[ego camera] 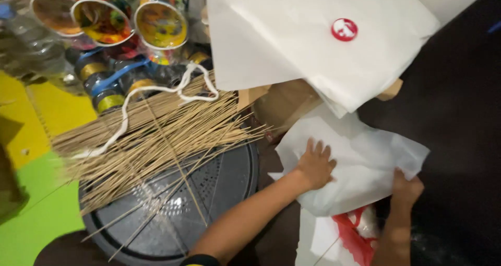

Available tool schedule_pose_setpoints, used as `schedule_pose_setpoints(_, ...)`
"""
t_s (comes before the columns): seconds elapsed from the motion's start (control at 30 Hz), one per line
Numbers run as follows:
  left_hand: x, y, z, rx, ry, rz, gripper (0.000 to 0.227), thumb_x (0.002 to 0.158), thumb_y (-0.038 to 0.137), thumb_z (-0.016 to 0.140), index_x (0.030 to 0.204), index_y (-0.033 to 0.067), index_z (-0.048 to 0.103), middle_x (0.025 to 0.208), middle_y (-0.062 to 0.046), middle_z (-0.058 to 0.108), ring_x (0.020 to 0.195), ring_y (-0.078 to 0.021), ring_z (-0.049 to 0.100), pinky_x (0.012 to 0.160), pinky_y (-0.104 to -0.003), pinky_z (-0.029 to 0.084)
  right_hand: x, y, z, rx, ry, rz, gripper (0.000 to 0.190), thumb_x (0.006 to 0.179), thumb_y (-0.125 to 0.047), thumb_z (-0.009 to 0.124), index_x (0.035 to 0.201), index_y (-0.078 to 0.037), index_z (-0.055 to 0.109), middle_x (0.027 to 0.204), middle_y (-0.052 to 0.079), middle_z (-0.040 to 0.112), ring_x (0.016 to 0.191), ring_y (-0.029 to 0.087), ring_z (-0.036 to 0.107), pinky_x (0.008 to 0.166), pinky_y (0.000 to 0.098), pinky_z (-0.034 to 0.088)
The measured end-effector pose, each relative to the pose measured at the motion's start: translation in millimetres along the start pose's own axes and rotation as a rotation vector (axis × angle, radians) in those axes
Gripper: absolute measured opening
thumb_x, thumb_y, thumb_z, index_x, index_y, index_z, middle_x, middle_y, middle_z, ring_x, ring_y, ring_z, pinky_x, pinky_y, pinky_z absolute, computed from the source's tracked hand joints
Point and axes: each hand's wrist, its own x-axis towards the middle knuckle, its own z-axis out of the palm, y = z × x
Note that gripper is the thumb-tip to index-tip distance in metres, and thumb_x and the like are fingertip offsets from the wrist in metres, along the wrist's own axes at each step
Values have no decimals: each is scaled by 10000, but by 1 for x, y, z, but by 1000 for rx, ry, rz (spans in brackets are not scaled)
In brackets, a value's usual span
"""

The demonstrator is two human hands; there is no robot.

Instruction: Assembling a kite frame from bamboo sticks and string, then attaching a plastic covering

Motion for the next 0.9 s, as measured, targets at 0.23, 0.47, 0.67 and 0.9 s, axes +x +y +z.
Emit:
schedule_pose_setpoints(0.23,16,-2,-14,-241,-491,-172,1142,759,853,396,1670,251,61,1738,-96,-140,1575,-421,-143,1150,-796,-7,3,6,21,-351,49,-71,341,965,-290,767,1012,47,747,889,172,743,836,320,707,718,489,509)
schedule_pose_setpoints(0.47,83,18,77,208,-592,-338,1079,840,-40,726,1652,254,78,1731,-102,22,1558,-441,26,1069,-902,31,-7,11,26,-480,116,-34,337,949,-281,767,1075,31,745,934,268,721,965,489,691,807,560,555)
schedule_pose_setpoints(0.67,113,21,108,69,-621,-396,1019,900,-15,698,1649,252,61,1732,-51,33,1570,-421,-65,1066,-925,57,-53,-58,24,-601,192,16,649,898,-326,851,1381,-7,558,1243,282,607,1124,506,614,923,601,512)
schedule_pose_setpoints(0.9,45,20,-4,-155,-651,-422,691,1091,365,466,1666,232,107,1729,-167,46,1585,-394,-53,1168,-788,65,-155,-120,87,-641,-100,-808,651,772,-451,833,1278,-64,701,1291,243,660,1131,510,652,846,694,527)
